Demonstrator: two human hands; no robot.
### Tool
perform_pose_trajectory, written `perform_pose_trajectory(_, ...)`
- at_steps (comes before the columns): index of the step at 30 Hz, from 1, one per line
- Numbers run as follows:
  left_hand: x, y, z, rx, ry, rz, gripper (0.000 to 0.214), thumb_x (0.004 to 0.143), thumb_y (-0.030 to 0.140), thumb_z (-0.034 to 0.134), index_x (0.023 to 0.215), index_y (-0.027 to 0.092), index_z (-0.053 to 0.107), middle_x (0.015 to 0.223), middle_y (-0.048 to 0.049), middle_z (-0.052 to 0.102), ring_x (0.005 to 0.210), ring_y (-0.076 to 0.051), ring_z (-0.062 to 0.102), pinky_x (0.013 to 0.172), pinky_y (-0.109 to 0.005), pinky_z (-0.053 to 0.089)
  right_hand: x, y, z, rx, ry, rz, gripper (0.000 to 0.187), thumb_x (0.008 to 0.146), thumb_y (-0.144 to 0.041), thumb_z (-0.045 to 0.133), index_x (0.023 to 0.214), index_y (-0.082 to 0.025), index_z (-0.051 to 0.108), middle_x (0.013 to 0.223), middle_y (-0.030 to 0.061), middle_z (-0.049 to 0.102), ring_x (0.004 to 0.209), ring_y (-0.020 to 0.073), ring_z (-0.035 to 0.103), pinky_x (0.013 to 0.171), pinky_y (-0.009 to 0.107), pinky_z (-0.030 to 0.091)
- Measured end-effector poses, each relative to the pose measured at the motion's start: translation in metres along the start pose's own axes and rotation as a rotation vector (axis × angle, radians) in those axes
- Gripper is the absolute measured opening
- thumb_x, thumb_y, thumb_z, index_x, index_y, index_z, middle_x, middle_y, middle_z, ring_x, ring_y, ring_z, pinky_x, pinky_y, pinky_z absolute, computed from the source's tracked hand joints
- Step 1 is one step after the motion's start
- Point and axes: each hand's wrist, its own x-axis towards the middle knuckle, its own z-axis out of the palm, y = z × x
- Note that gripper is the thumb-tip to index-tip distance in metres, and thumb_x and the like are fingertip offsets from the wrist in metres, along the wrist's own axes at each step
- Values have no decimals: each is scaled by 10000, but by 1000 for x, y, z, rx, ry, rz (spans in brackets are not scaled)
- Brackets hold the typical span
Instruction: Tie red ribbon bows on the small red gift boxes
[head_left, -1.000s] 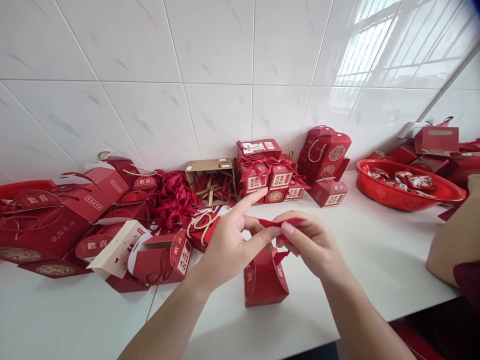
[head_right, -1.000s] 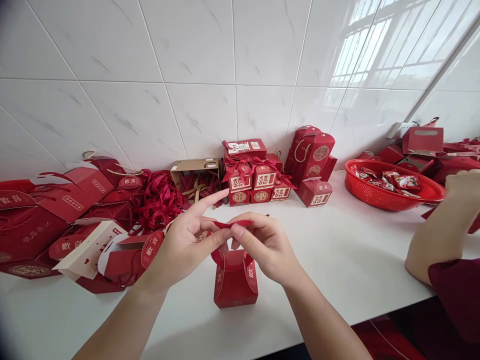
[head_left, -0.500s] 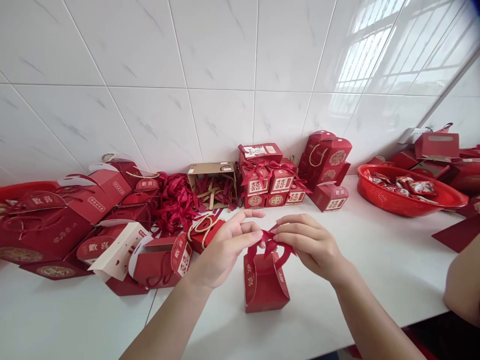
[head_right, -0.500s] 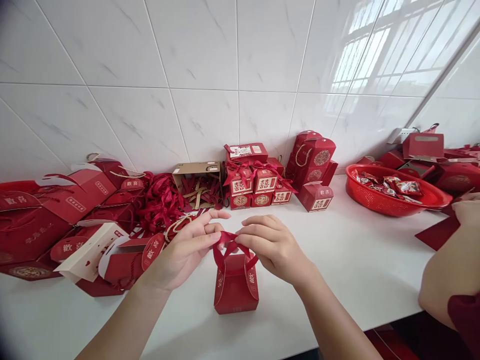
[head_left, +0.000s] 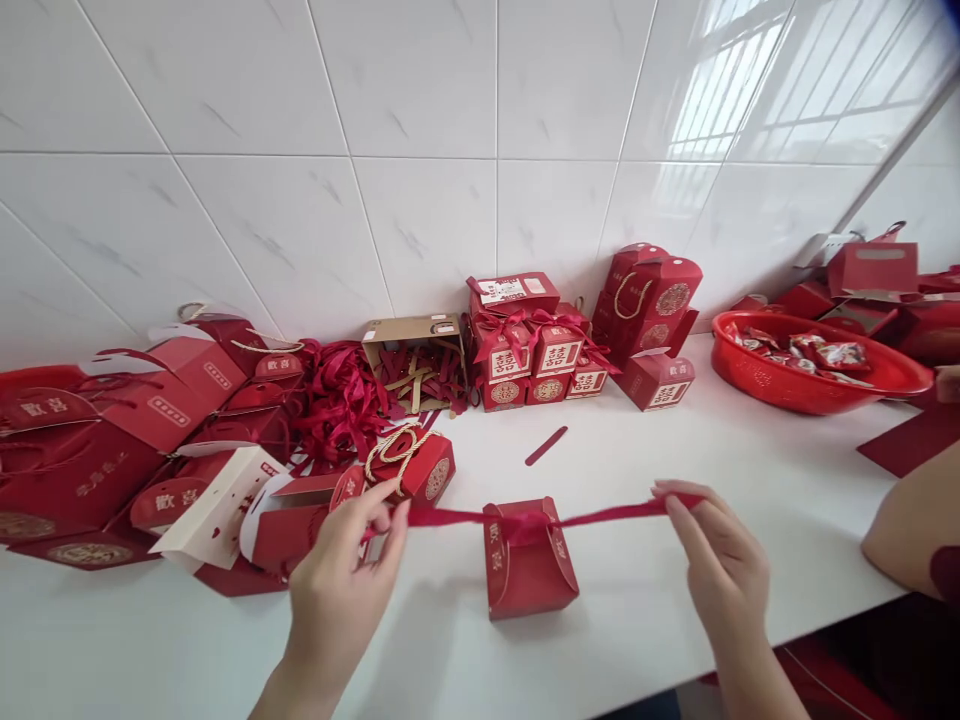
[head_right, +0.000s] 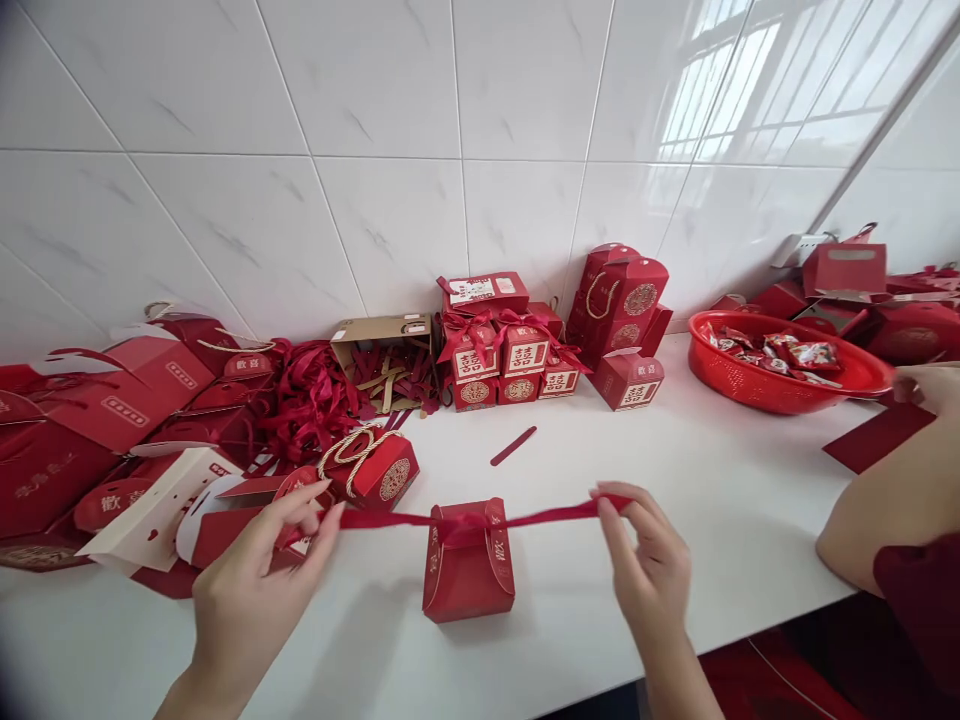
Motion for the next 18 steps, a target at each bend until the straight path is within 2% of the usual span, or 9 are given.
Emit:
perform_pose_trajectory(1,-13,-15,-2,46,-51,-55,316,825,162,600,1131,239,581,664,28,545,606,-137,562,628,-243,484,-7,17,-9,-92,-10,108,240,867,-353,574,679,-218,636,950,92,664,888,283,630,717,388,488)
perform_pose_trajectory(3,-38,-39,-3,100,-148,-94,250,861,201,537,1101,244,587,676,23,557,626,-147,576,655,-259,496,-20,47,-22,-248,-110,290,320,823,-465,587,633,-215,651,940,102,680,824,301,644,552,358,480)
perform_pose_trajectory(5,-56,-53,-2,112,-242,-75,231,868,199,499,1071,244,598,686,16,583,634,-157,592,649,-270,502,-29,67,-29,-306,-216,352,354,786,-526,594,634,-216,671,983,106,685,865,318,650,524,352,494)
perform_pose_trajectory(7,-65,-53,3,110,-270,-15,197,849,194,518,1006,242,629,735,-9,629,699,-187,619,700,-310,508,-32,73,-27,-340,-223,332,343,785,-540,588,800,-221,713,1090,113,662,997,336,623,608,377,537)
perform_pose_trajectory(9,-64,-43,7,75,-230,23,153,821,187,567,940,238,650,836,-42,660,820,-226,631,802,-366,498,-30,66,-20,-352,-172,271,367,820,-520,563,1006,-229,688,1186,119,618,1111,332,574,735,418,547)
perform_pose_trajectory(11,-58,-26,12,-28,-220,-29,137,818,185,588,932,237,645,936,-60,650,919,-237,619,859,-380,488,-24,52,-7,-282,-196,194,338,870,-481,524,1058,-233,656,1188,115,611,1125,306,567,830,435,524)
perform_pose_trajectory(13,-50,-6,19,-183,-297,-166,133,849,208,565,967,239,617,1001,-61,621,963,-218,607,853,-349,501,-18,36,10,-152,-330,132,291,917,-445,473,1015,-233,647,1126,105,633,1094,276,580,873,417,498)
perform_pose_trajectory(16,-43,19,32,-391,-414,-377,130,874,285,543,992,232,549,1026,-55,593,996,-207,599,884,-350,495,-12,16,37,-31,-537,123,356,974,-438,341,948,-225,625,1037,95,645,1048,256,573,837,383,477)
perform_pose_trajectory(18,-41,31,43,-507,-462,-501,165,869,328,547,980,222,487,985,-47,580,958,-203,610,866,-354,500,-12,8,53,1,-637,145,409,982,-461,293,834,-214,583,878,66,633,873,224,581,747,346,468)
